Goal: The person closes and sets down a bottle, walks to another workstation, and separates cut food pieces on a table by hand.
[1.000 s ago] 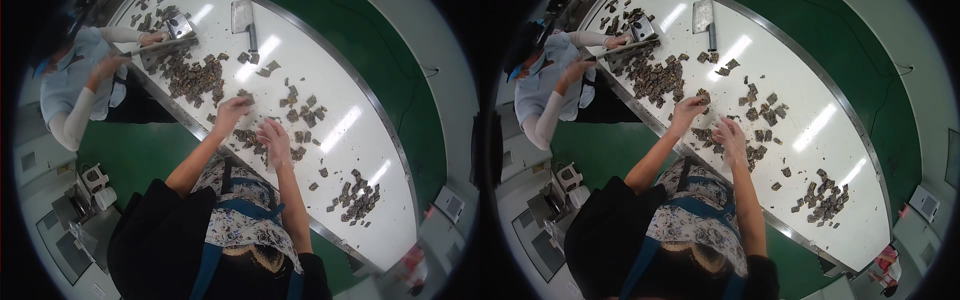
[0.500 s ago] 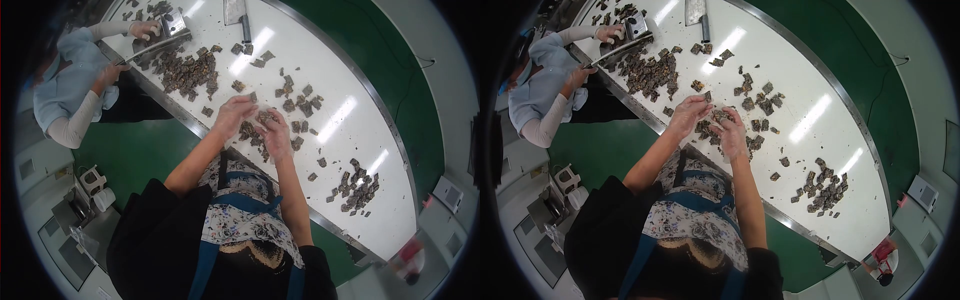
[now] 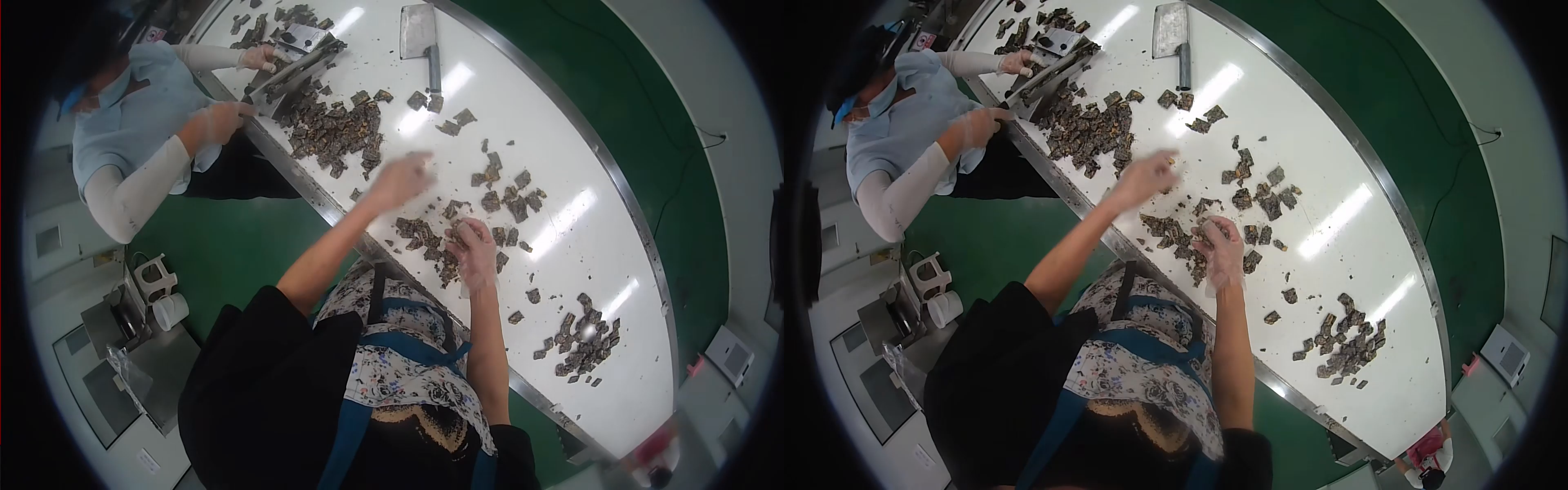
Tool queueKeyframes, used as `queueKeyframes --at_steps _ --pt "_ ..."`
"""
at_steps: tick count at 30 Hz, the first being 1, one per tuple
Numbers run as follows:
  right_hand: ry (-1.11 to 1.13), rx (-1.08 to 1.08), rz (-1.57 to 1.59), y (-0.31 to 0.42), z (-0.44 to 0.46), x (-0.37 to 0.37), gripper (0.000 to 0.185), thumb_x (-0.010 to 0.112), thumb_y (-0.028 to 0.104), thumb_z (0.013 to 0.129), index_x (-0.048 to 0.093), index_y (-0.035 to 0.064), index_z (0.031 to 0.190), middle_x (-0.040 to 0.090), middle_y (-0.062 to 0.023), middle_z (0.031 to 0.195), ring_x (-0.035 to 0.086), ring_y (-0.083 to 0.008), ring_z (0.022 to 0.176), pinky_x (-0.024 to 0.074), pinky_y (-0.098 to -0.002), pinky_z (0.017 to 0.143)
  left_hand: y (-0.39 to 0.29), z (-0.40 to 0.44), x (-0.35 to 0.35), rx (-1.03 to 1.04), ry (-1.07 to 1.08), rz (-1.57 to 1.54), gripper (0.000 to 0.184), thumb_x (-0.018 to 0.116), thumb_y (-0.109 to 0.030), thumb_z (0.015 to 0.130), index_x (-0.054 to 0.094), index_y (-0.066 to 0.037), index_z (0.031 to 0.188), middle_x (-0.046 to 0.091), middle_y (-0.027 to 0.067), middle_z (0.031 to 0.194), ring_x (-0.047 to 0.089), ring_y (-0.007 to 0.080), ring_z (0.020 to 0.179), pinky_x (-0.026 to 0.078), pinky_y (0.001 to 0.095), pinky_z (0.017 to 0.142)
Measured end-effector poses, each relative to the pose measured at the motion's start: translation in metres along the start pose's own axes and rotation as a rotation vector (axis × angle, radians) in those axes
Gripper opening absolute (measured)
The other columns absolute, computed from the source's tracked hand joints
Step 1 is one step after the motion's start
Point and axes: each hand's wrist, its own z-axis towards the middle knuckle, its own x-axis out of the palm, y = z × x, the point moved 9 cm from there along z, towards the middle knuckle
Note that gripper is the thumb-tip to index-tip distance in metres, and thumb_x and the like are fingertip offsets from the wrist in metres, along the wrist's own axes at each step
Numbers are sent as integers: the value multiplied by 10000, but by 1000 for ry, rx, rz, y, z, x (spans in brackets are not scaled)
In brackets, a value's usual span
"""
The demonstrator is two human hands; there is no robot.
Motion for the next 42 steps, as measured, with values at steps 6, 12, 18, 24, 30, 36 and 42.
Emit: queueKeyframes --at_steps 6,12,18,24,30,36,42 --pt "16 32 5 -2 -8 2 274 627 53 934 583 -2 1199 671 -160 1103 702 -276 923 625 -344 685 5 117 -79 230 -641 235 404 692 -210 845 659 -28 1205 663 219 1145 629 348 1088 495 428 962" --pt "19 36 31 -4 -6 -1 260 626 46 940 588 4 1193 672 -156 1084 701 -275 923 622 -337 675 32 131 -67 102 -591 76 348 754 -191 796 685 -4 1081 697 169 1037 671 281 952 530 374 860" --pt "12 17 59 4 6 16 280 636 163 964 587 40 1211 646 -100 1150 669 -213 991 616 -344 732 -6 -5 41 -20 236 -669 306 706 -166 905 661 22 1142 714 113 1052 686 185 952 553 325 884" --pt "28 15 -74 -6 10 14 217 658 83 935 611 63 1147 624 -57 1067 647 -159 925 617 -331 736 6 -52 58 56 33 -193 340 736 -181 849 688 -75 1169 664 131 1040 644 214 979 537 318 878" --pt "5 30 12 -13 0 0 129 680 87 926 651 82 1051 651 -26 964 638 -135 870 617 -322 683 66 -23 -79 16 -723 409 801 779 -361 778 415 -142 1457 330 258 1472 313 463 1364 290 590 1108" --pt "1 36 -10 -26 -1 -8 137 665 140 952 634 79 1071 688 -68 1041 679 -153 854 610 -282 663 97 20 -83 -226 -794 422 928 750 -620 739 365 -279 1512 197 243 1584 214 478 1443 224 681 1100" --pt "18 38 -41 -22 -8 -3 148 665 139 952 626 78 1081 691 -74 1059 684 -163 868 610 -292 673 24 -10 0 247 -586 266 559 769 -285 787 614 -159 1308 442 172 1440 438 354 1322 318 529 1092"
